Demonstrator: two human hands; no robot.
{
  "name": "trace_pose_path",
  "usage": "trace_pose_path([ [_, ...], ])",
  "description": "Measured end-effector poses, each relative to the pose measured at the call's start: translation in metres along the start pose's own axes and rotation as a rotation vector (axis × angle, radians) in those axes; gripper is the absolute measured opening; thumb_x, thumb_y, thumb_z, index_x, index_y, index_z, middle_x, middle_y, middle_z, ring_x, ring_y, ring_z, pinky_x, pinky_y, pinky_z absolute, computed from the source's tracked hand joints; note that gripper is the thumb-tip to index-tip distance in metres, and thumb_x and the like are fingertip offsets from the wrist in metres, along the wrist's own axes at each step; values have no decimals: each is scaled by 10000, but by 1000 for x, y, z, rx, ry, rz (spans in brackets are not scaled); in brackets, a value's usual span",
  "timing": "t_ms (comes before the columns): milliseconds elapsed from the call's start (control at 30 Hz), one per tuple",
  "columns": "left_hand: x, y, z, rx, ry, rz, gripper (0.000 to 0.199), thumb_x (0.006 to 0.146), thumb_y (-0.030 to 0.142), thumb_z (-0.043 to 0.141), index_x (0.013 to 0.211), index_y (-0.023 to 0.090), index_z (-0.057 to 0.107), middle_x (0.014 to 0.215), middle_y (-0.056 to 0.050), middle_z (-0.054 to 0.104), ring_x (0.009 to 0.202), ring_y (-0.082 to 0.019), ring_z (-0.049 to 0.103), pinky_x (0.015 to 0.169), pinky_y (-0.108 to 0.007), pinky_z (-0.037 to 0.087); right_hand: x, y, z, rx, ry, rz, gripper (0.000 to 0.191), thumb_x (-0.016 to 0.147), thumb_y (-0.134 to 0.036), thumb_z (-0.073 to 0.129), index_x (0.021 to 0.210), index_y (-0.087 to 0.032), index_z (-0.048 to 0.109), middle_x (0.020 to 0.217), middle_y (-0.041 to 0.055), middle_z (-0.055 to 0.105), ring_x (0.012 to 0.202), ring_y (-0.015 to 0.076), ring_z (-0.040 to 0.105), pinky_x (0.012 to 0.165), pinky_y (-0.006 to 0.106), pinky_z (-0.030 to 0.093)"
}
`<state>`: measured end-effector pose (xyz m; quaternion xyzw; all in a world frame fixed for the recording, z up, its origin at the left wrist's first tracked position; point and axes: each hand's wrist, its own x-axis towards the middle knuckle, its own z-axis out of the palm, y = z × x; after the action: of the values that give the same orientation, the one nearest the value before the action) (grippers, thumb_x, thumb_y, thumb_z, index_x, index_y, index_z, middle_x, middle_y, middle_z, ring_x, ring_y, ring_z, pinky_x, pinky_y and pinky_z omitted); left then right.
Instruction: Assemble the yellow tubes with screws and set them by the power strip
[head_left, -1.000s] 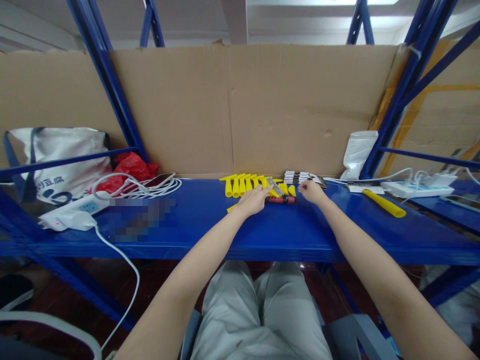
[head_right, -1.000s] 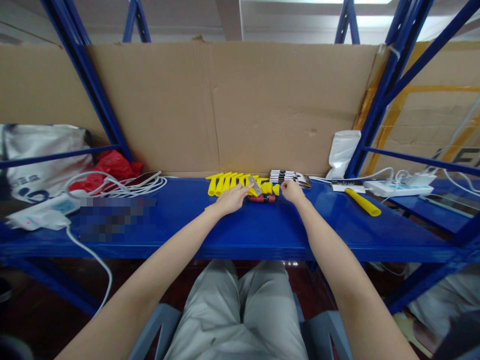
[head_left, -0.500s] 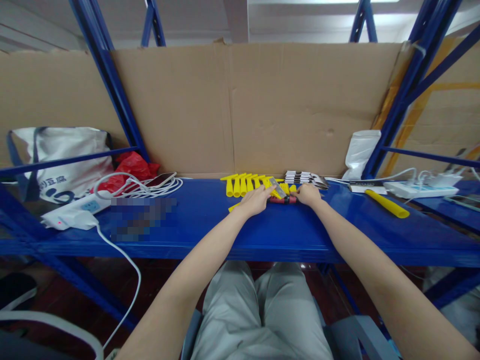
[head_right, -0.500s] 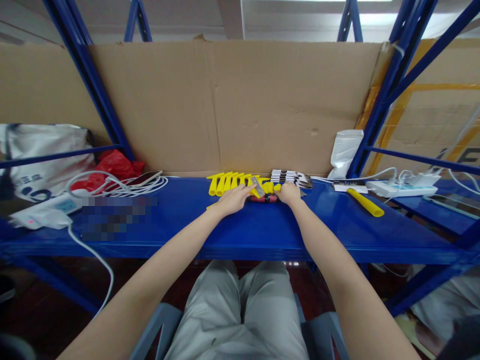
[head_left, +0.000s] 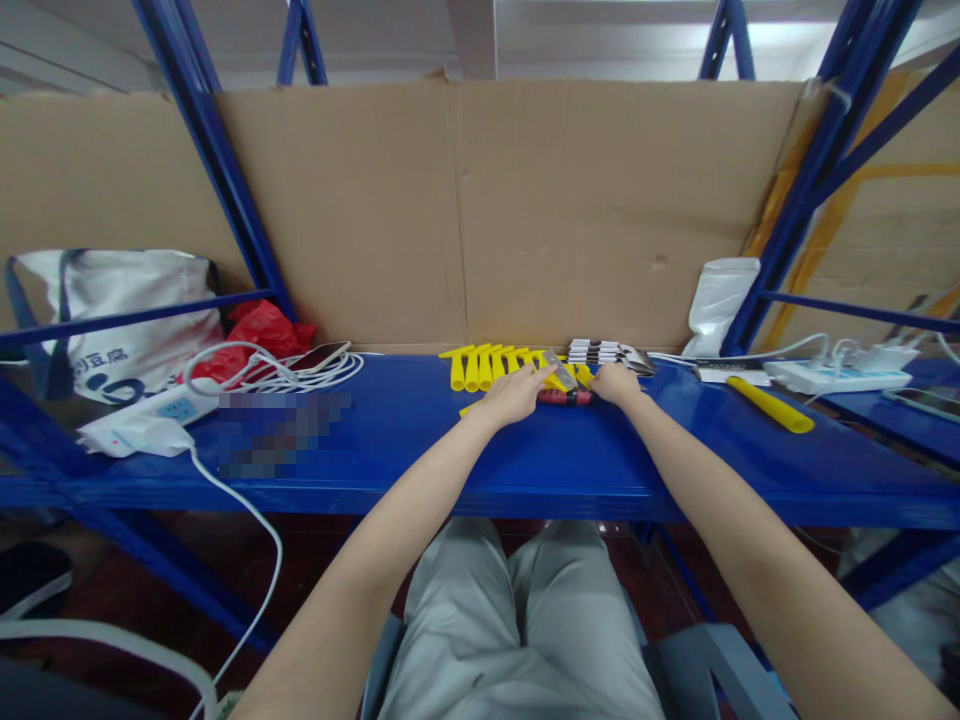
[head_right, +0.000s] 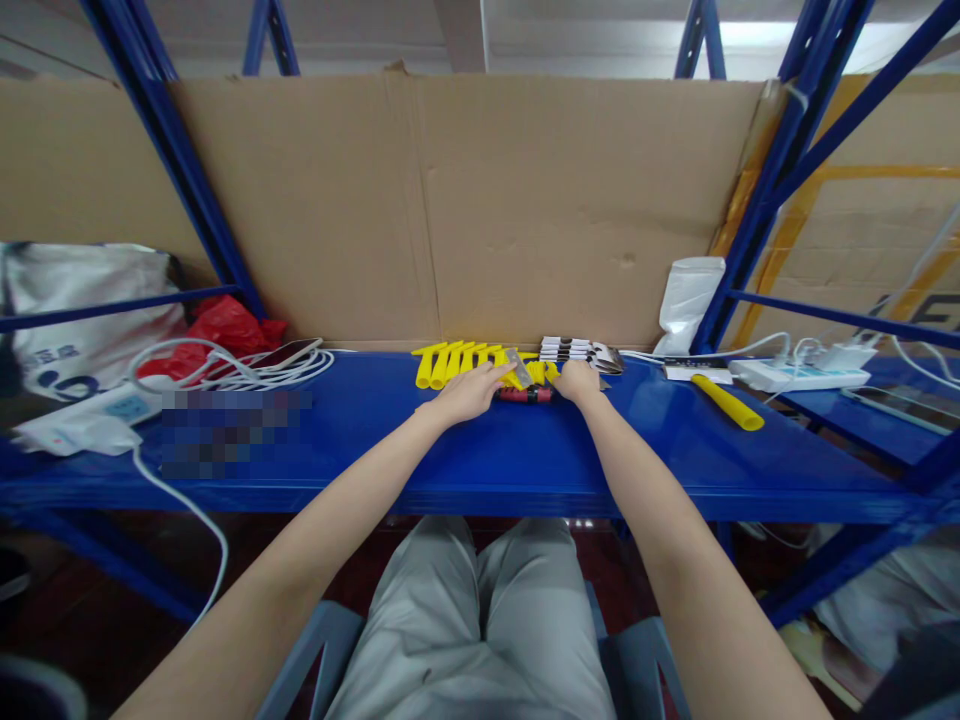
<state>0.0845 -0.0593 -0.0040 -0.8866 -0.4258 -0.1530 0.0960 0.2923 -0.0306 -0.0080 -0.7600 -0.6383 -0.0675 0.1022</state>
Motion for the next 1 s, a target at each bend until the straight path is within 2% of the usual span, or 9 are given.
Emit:
trace_pose_path([
  [133, 10, 3, -8, 1, -16, 18, 496, 922, 206, 345, 1415, 263, 354, 1248, -111, 551, 1067, -238, 573, 874, -356, 448, 10, -1, -8, 48, 19, 70, 410, 779, -248, 537, 1109, -31, 649, 1085, 248, 643, 1081, 311, 589, 848, 348, 446],
  [233, 20, 0, -13, -10, -17, 20, 474, 915, 190, 363, 1384, 250, 405, 1288, -95, 547, 1129, -227, 543, 921, -351, 431, 15, -3, -19, 183, 76, 137, 385, 785, -260, 527, 1069, -42, 668, 1085, 242, 645, 1073, 311, 592, 826, 340, 455],
  [400, 26, -6, -11, 4, 16, -25, 446, 926, 207, 365, 1366, 229, 427, 1293, -102, 543, 1170, -221, 516, 944, -340, 416, 13, -5, -24, 506, 343, 244, 309, 818, -265, 465, 906, -87, 702, 997, 212, 675, 986, 300, 617, 800, 324, 458],
  [500, 21, -7, -5, 27, 23, -47, 481, 930, 210, 356, 1410, 222, 363, 1236, -128, 558, 1116, -238, 551, 894, -349, 443, 15, -4, -17, 721, 461, 287, 215, 792, -250, 506, 813, -114, 671, 860, 153, 688, 851, 244, 633, 749, 294, 468],
  [600, 14, -5, 0, 18, 23, -34, 471, 937, 219, 333, 1405, 236, 373, 1208, -124, 558, 1084, -246, 565, 855, -342, 460, 17, -4, -13, 1022, 499, 355, 126, 783, -225, 529, 760, -136, 617, 670, 59, 643, 630, 166, 603, 605, 255, 474],
  [667, 11, -4, 2, 8, 30, -33, 467, 940, 228, 326, 1404, 241, 376, 1202, -120, 555, 1084, -248, 562, 848, -337, 461, 16, -6, -14, 1251, 436, 377, 92, 812, -213, 515, 809, -150, 581, 595, 8, 602, 503, 130, 556, 503, 237, 452],
  [733, 9, -3, 3, -3, 29, -40, 466, 942, 238, 325, 1405, 246, 374, 1196, -115, 555, 1078, -245, 560, 851, -334, 459, 12, -8, -16, 1417, 305, 388, 77, 852, -213, 484, 870, -167, 543, 552, -20, 577, 414, 115, 515, 423, 229, 415],
  [867, 7, -4, 4, -35, 17, -64, 465, 942, 248, 329, 1405, 260, 376, 1199, -107, 555, 1061, -239, 564, 860, -338, 456, 5, -10, -20, 1483, 120, 430, 57, 864, -153, 465, 868, -181, 514, 519, -18, 569, 347, 114, 489, 352, 212, 366],
  [1000, 7, -4, 4, -67, 12, -77, 467, 935, 238, 342, 1400, 262, 388, 1204, -110, 556, 1071, -244, 563, 878, -347, 452, 5, -11, -21, 1562, -27, 495, 159, 830, -34, 432, 860, -168, 513, 555, -9, 574, 390, 108, 526, 378, 206, 429],
])
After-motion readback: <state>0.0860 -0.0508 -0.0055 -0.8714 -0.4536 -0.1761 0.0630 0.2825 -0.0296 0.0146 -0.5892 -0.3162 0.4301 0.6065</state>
